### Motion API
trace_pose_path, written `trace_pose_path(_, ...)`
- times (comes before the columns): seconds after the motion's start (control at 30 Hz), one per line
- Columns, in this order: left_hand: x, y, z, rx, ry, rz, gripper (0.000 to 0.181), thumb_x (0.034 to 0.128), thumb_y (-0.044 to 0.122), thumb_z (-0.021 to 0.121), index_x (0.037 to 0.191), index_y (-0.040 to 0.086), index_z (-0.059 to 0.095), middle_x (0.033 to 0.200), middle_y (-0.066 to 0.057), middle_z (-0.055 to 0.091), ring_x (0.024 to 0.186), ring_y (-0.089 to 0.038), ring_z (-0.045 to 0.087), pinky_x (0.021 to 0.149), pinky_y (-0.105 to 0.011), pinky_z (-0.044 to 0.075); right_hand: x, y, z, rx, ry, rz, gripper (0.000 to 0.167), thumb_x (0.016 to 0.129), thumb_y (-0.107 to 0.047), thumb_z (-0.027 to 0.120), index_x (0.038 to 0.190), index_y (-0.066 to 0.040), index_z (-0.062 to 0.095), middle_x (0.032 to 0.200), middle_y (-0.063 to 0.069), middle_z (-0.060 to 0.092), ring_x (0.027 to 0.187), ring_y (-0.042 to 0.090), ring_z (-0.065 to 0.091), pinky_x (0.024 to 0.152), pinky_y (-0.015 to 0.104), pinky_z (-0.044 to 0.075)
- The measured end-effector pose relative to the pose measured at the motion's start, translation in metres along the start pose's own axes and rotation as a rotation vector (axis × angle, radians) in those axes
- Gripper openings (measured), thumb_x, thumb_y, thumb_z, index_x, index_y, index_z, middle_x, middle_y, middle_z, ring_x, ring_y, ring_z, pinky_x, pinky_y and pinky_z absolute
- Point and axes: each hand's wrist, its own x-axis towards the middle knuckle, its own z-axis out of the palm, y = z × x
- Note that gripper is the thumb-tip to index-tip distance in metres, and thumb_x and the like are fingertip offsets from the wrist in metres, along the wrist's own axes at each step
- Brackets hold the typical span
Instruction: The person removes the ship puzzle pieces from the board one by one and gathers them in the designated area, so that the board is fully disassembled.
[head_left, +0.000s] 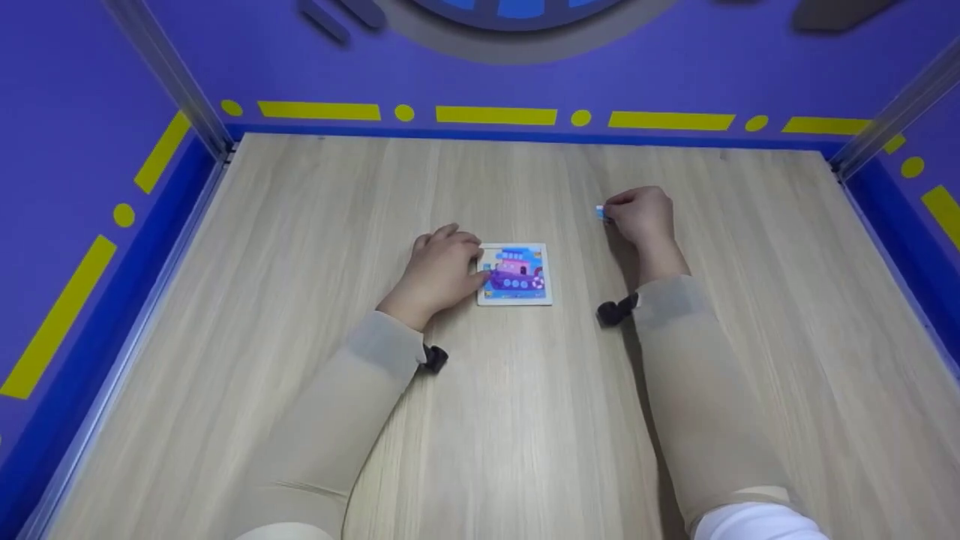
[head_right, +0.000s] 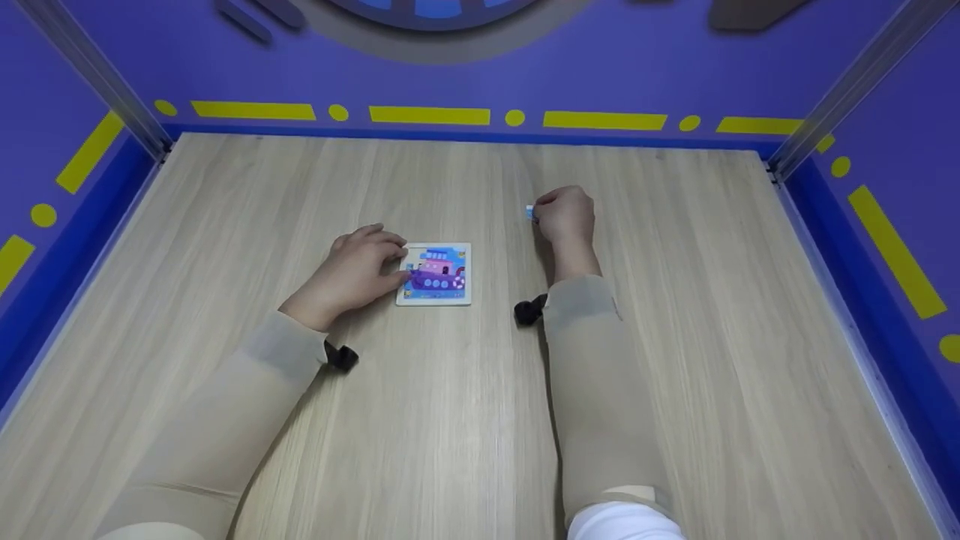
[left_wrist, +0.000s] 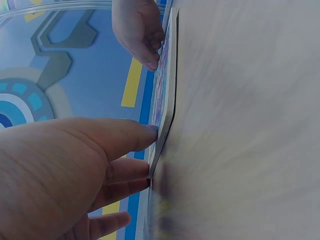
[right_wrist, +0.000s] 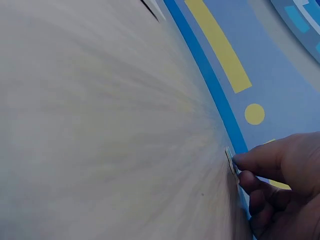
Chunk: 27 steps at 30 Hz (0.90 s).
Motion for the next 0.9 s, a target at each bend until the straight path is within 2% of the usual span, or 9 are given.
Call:
trace_pose_path(0.13,0.0,0.001,0.0,0.003,-0.003,0.0,0.04,0.1083,0.04,0.077,0.134,0.009,0.08,0.166,-0.007,0.064,0.173,-0.037,0.034,0.14,-0.065,0.025,-0.002,-0.001,0.0,-0.006,0.011,-0.004,0.031,0.108,-0.017,0.071,0.131,0.0,0.082,0.136,0.023,0.079,0.115,0.03,0.074,0.092,0.036,0.06)
trace_pose_path(0.23,0.0,0.001,0.0,0.001,-0.006,-0.001,0.041,0.1084,0.039,0.076,0.136,0.01,0.079,0.167,-0.006,0.063,0.173,-0.037,0.034,0.141,-0.065,0.025,-0.004,-0.003,0.001,0.009,0.02,-0.016,0.034,0.109,-0.018,0.07,0.136,0.0,0.08,0.136,0.022,0.079,0.111,0.027,0.074,0.088,0.033,0.06)
trace_pose_path(0.3,0.0,0.001,0.0,0.0,-0.007,-0.001,0.042,0.1084,0.039,0.076,0.138,0.01,0.079,0.167,-0.006,0.063,0.173,-0.037,0.034,0.141,-0.065,0.025,-0.005,-0.006,0.001,0.035,0.019,-0.042,0.036,0.11,-0.02,0.07,0.138,0.0,0.078,0.135,0.022,0.078,0.103,0.023,0.074,0.082,0.027,0.06)
trace_pose_path(0.43,0.0,0.001,0.0,-0.001,-0.003,0.003,0.041,0.1082,0.039,0.077,0.137,0.009,0.079,0.166,-0.007,0.064,0.173,-0.038,0.034,0.14,-0.065,0.025,-0.01,-0.016,0.009,0.098,0.0,-0.111,0.036,0.109,-0.021,0.07,0.139,-0.002,0.077,0.134,0.02,0.075,0.105,0.023,0.069,0.087,0.028,0.057)
trace_pose_path(0.53,0.0,0.001,0.0,-0.003,0.001,0.001,0.039,0.108,0.037,0.077,0.134,0.009,0.08,0.165,-0.007,0.065,0.173,-0.038,0.035,0.14,-0.065,0.025,-0.016,-0.026,0.02,0.12,-0.047,-0.163,0.033,0.109,-0.02,0.07,0.136,-0.004,0.079,0.132,0.018,0.073,0.114,0.027,0.063,0.095,0.035,0.053)
trace_pose_path(0.77,-0.001,0.001,0.0,0.0,0.016,-0.006,0.039,0.1083,0.04,0.076,0.132,0.01,0.081,0.164,-0.006,0.066,0.172,-0.038,0.037,0.14,-0.064,0.026,-0.029,-0.044,0.039,0.124,-0.22,-0.256,0.027,0.109,-0.02,0.072,0.131,-0.007,0.081,0.122,0.013,0.073,0.109,0.025,0.06,0.09,0.034,0.051)
trace_pose_path(0.9,0.0,0.0,0.0,0.008,0.024,0.001,0.038,0.1084,0.041,0.076,0.129,0.01,0.082,0.163,-0.005,0.067,0.171,-0.038,0.039,0.14,-0.064,0.027,-0.035,-0.047,0.045,0.09,-0.319,-0.303,0.023,0.107,-0.021,0.076,0.125,-0.01,0.084,0.118,0.011,0.074,0.108,0.025,0.058,0.092,0.035,0.048)
